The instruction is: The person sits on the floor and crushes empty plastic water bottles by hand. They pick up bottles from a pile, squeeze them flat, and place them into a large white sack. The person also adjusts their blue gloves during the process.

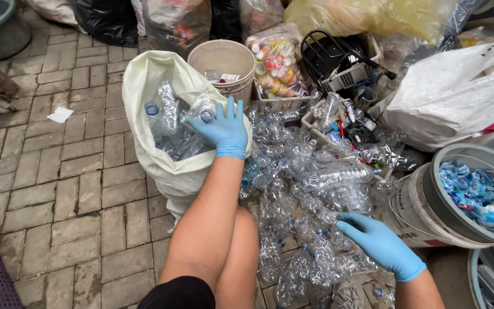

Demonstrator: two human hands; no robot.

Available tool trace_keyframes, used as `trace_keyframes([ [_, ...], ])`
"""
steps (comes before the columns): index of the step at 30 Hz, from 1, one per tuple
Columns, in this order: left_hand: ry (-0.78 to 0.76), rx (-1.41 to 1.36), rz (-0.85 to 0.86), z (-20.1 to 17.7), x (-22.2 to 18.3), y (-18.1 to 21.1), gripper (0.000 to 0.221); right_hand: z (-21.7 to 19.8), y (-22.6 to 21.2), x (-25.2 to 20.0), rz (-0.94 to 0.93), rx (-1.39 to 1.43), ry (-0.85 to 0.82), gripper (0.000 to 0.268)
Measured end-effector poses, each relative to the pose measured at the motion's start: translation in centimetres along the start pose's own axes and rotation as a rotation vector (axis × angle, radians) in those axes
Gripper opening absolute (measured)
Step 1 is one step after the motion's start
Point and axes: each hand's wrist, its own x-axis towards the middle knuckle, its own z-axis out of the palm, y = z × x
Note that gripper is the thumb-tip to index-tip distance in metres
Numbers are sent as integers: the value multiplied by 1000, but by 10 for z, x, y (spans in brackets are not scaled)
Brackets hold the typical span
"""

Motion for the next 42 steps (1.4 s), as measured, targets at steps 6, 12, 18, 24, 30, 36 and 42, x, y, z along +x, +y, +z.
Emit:
trace_keyframes([
  [6, -47, 105, -1, 8, -15, -4, 115, -1, 2, 2, 19, -23, -1, 48],
  [12, -275, 533, 92, 5, -23, -23, 73, -5, 6, -2, 23, -32, 19, 48],
  [18, -623, 967, 282, -20, -32, -60, 31, -4, 11, -1, -48, -11, 32, 49],
  [24, -988, 1570, -119, -47, -56, -86, 4, -3, 21, 5, -360, 129, 360, 27],
  [30, -1615, 1824, -151, -88, -137, -117, 8, 1, 39, 50, -400, 1413, 644, 31],
  [36, -1733, 1423, -234, -111, -212, -144, 8, -15, 46, 52, -314, 1938, 551, 68],
  [42, -1947, 1348, -105, -105, -243, -132, 18, -19, 68, 54, -214, 1907, 690, 70],
])
